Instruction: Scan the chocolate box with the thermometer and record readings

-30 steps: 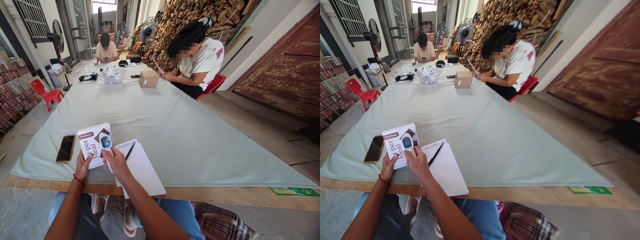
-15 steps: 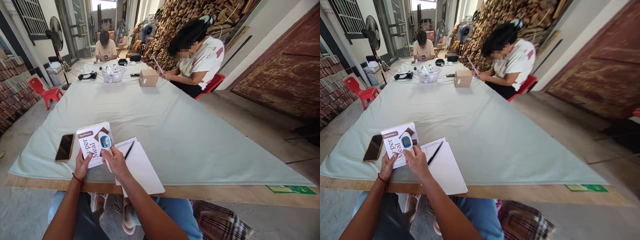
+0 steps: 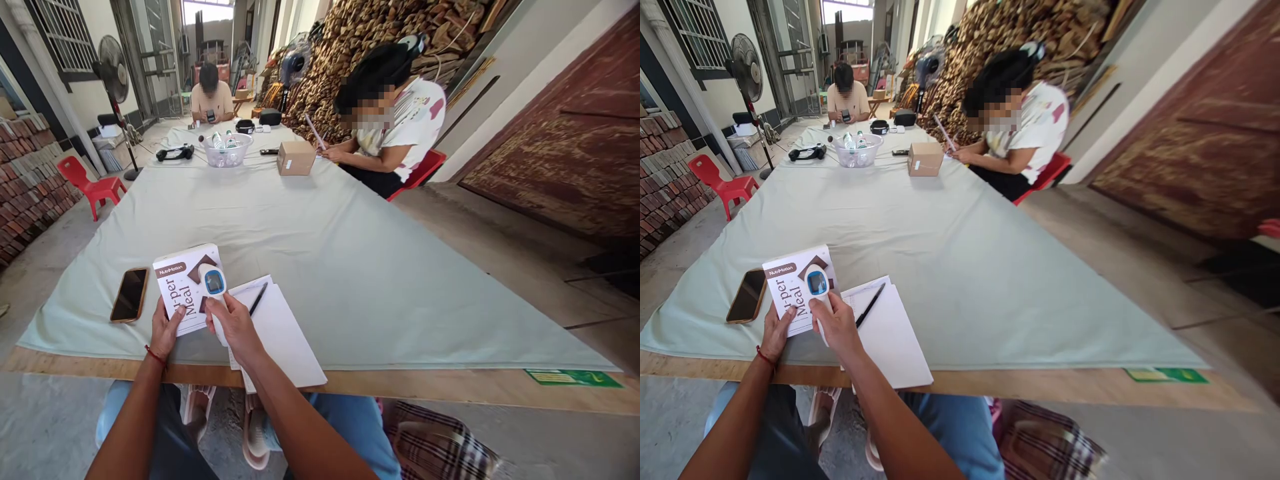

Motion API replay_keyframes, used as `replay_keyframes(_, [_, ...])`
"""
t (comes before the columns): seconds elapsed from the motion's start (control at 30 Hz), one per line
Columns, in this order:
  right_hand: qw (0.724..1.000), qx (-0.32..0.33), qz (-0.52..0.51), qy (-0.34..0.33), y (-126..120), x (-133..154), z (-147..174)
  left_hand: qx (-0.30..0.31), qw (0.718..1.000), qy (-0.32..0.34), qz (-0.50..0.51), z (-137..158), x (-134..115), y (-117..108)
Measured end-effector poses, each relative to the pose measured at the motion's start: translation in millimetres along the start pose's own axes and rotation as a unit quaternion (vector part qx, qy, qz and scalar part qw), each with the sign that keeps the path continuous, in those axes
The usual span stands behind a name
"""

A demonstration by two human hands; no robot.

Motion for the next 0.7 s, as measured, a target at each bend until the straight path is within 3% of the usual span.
replay_keyframes(0.13, [0.999, -0.006, 0.026, -0.025, -24, 13, 11, 0.018, 0.999, -0.036, -0.002, -4, -5, -4])
replay_keyframes(0.3, [0.993, -0.055, 0.089, -0.046, -73, 26, 25, 0.042, 0.994, -0.100, -0.014, -9, -18, -14])
replay_keyframes(0.5, [0.982, -0.144, 0.115, -0.044, -116, 27, 37, -0.023, 0.996, -0.022, -0.084, -36, -23, -10])
replay_keyframes(0.7, [0.974, -0.182, 0.127, -0.046, -136, 27, 40, -0.120, 0.984, 0.050, -0.121, -91, -1, 14])
Point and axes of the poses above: each hand's wrist, its own z-axis away from the middle knuckle, its own y-axis out of the palm, x = y × z, the point moved 1 cm from there along -z, towards the middle knuckle, and after that the axes turned 8 degrees about -x, right-handed, at the moved point
